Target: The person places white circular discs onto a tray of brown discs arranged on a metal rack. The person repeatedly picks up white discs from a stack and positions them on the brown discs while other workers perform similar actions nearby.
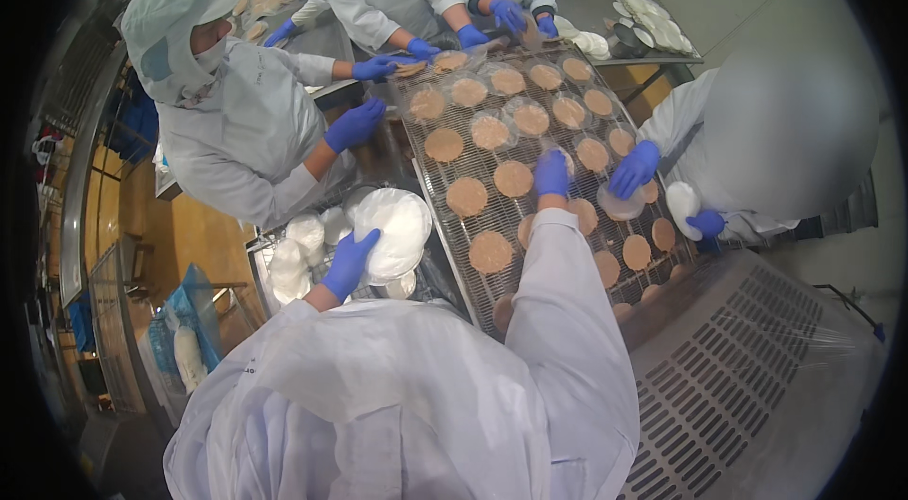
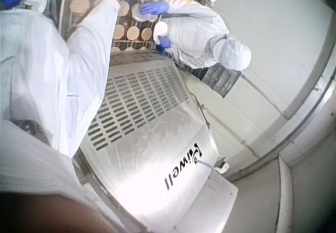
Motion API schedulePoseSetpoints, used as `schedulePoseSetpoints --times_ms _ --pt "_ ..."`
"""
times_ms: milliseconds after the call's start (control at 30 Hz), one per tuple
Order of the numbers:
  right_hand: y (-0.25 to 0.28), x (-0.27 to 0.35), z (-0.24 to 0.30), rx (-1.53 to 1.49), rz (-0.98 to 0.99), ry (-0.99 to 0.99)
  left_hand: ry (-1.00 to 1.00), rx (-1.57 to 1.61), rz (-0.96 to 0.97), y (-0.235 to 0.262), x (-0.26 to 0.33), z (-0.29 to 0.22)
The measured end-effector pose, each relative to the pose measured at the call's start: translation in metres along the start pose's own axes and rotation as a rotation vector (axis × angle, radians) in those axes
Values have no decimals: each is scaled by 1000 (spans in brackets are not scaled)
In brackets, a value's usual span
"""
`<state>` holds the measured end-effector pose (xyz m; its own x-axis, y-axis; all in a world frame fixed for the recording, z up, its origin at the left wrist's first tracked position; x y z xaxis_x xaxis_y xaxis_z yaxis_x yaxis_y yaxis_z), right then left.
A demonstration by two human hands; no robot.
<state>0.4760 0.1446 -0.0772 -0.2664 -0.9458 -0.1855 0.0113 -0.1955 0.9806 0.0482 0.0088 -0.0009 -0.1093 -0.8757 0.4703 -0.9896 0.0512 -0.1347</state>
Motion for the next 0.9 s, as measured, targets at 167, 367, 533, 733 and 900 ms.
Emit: schedulePoseSetpoints --times_ms 167,367,533,733,900 --pt "-14 23 61 -386 146 154 49 -58 -51 1 -1 -3" --pt "69 104 184 -1084 650 184 30 31 -67 -1 -7 -6" --pt "71 114 200 -924 371 394 -111 -202 -45 -6 -3 -10" --pt "88 49 93 -170 125 485 1 28 -88 14 8 7" --pt "23 9 -17 -416 -445 -164 7 7 -77 8 10 6"
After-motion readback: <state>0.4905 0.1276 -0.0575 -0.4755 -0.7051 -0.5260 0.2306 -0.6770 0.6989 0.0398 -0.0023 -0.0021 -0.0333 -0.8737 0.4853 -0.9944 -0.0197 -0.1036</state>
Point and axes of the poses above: each hand's wrist, its own x-axis away from the middle knuckle, its own y-axis out of the back of the hand, z = x × y, the point moved 1 cm from there along -x, towards the middle knuckle, and after that the axes turned 2 degrees about x, right-handed, at the moved point
